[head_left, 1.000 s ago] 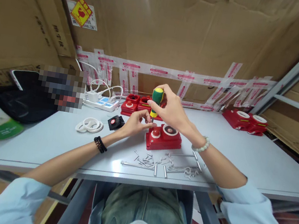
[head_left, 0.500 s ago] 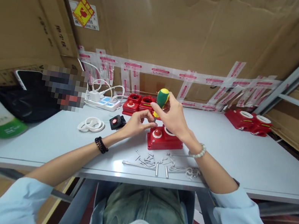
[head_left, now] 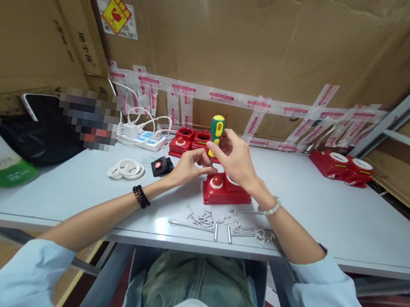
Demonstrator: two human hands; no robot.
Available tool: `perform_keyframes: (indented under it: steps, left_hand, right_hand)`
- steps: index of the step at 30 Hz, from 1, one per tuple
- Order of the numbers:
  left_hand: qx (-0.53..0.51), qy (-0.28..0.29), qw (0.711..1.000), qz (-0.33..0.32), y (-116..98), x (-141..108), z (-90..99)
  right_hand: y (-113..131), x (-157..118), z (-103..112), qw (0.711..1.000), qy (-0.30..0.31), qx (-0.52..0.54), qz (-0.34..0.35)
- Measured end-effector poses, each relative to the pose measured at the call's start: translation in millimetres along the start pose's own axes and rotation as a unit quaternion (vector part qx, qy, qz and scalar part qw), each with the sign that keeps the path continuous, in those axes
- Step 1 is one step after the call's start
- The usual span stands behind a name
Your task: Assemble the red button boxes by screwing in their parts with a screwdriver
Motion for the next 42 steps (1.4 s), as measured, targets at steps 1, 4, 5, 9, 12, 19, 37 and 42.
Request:
perform_keyframes:
  steps: [1, 4, 5, 9, 12, 19, 37, 42]
  left_hand:
    - [-0.011, 0.009, 1.0, 0.001, -1, -1, -0.6]
    - [-0.054, 0.07, 0.996, 0.005, -3, -4, -5.5]
    - [-0.061, 0.085, 0.994, 0.007, -4, -5, -6.3]
    - [-0.048, 0.076, 0.996, 0.016, -1, -3, -4.3]
    - [-0.016, 0.035, 0.999, 0.009, -1, -1, -0.5]
    - [-0.059, 0.096, 0.993, 0.015, -4, -5, -6.7]
    - [0.013, 0.045, 0.999, -0.004, -6, 0, -1.6]
    - [0.054, 0.124, 0.991, -0.005, -1, -5, -0.5]
  right_hand:
    - [0, 0, -1, 1.0, 0.002, -0.002, 0.002]
    - [1, 0, -1, 1.0, -0.003, -0.005, 0.0]
    - [1, -1, 0, 1.0, -0.004, -0.002, 0.0]
    - [2, -2, 1, 1.0, -0.016, -0.002, 0.002]
    - [-2, -2, 0, 0.999, -0.022, -0.019, -0.013]
    - [-5, -1, 1, 0.999, -0.019, -0.017, -0.026]
    - [-1, -5, -1, 0.998, 0.022, -0.059, -0.03]
    - [5, -5, 4, 0.998, 0.006, -0.057, -0.012]
Point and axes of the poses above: each hand's wrist, its own x-axis towards the middle knuckle, its own z-axis out of the back of the hand, y = z × x, the point moved 7 cm from there along x, towards the middle knuckle, and after that the axes turned 11 degrees about -z, right-handed, at the moved point
